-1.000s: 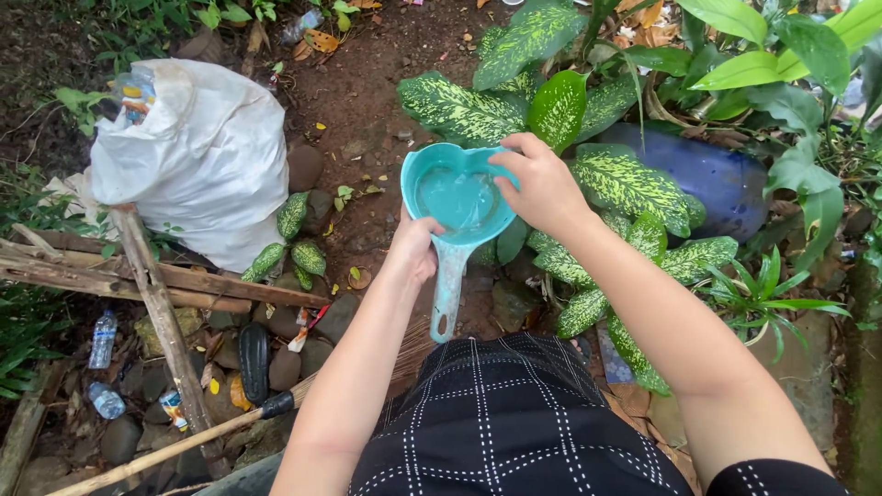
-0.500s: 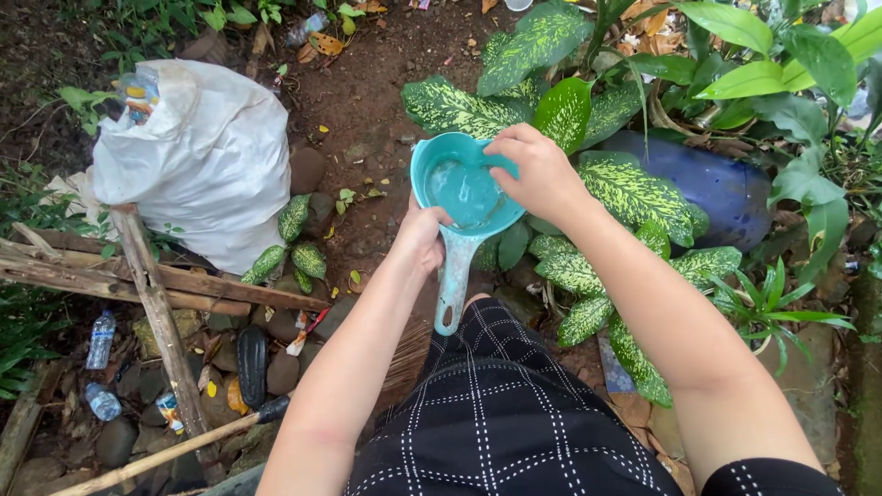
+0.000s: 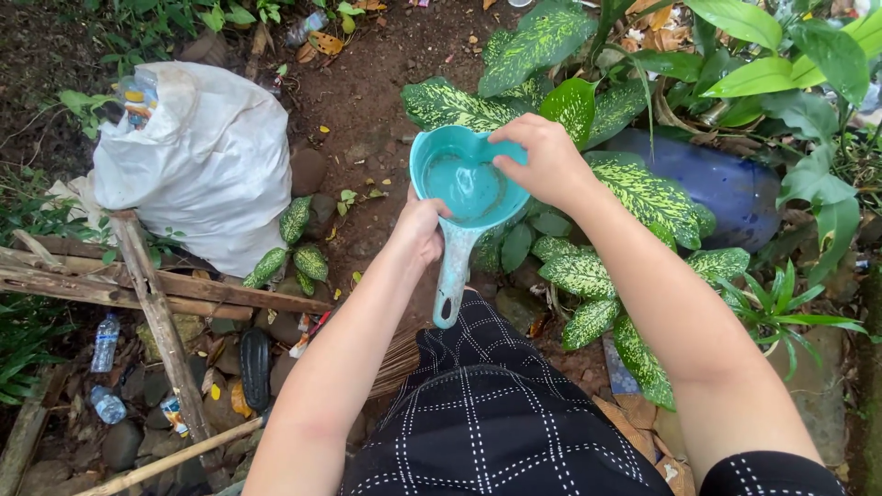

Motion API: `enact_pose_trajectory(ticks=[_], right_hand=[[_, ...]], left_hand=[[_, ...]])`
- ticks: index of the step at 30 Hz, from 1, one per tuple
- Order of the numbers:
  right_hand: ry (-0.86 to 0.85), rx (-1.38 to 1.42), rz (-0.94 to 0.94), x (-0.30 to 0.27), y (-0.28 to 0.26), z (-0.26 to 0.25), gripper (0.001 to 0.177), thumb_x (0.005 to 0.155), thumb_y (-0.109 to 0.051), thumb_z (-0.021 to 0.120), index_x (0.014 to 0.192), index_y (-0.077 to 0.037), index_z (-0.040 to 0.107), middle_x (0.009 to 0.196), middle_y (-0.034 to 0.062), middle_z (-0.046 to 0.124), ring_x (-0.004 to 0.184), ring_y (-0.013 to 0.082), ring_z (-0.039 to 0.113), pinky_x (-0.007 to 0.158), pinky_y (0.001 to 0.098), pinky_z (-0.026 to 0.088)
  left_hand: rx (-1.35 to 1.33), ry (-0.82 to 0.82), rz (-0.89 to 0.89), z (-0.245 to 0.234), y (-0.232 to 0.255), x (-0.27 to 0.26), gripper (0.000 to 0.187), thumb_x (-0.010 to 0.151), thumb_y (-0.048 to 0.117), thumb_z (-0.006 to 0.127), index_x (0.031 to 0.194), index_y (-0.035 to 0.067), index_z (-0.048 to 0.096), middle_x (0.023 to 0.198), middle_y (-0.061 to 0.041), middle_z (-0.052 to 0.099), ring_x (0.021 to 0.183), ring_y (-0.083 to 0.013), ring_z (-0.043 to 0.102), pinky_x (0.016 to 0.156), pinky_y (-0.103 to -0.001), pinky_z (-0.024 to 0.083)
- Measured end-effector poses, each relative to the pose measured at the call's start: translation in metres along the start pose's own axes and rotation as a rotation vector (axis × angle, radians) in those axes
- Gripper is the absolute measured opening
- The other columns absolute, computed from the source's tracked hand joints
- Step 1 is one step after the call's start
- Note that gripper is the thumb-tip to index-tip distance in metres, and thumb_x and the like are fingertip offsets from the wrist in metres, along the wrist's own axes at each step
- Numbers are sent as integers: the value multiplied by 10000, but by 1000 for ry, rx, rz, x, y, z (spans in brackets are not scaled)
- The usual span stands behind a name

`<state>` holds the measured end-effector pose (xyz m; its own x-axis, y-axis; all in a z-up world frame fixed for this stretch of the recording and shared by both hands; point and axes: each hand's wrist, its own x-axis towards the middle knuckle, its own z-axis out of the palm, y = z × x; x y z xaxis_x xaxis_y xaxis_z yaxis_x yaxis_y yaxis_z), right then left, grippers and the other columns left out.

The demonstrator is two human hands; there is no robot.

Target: Watering various potted plants in a backyard garden using a small heart-shaped scoop.

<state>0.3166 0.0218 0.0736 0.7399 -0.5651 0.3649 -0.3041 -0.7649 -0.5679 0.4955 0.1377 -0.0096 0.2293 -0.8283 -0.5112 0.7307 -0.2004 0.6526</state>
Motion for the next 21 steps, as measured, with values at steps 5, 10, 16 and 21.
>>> enact_pose_trajectory(ticks=[5,10,16,21], right_hand=[[-50,73,156,8,12,1,305,838,-131,783,1136,-75,746,1058,120,736,977,255,732,848,374,589],[-234,-38,196,23,31,19,349,789,-184,816,1116,-74,763,1029,134,766,941,263,744,864,386,581],[-468,-259,357,41,85,74,485,687,-260,931,1103,-80,760,979,159,752,903,313,714,852,422,562],[-408,658,936,55,132,70,271,730,11,828,980,70,743,863,146,768,709,229,771,655,368,672]], left_hand=[[19,39,-37,12,7,0,971,710,-188,365,1559,258,211,1420,-212,468,1236,-411,601,882,-591,613],[39,14,-34,10,-4,32,966,713,-193,372,1556,254,222,1422,-214,463,1236,-427,601,868,-619,614],[87,4,-82,9,-14,86,1001,717,-196,385,1563,319,235,1433,-184,460,1239,-409,579,875,-599,602],[186,-86,-116,10,2,121,1014,673,-193,382,1552,296,246,1431,-191,469,1254,-403,569,903,-584,598]])
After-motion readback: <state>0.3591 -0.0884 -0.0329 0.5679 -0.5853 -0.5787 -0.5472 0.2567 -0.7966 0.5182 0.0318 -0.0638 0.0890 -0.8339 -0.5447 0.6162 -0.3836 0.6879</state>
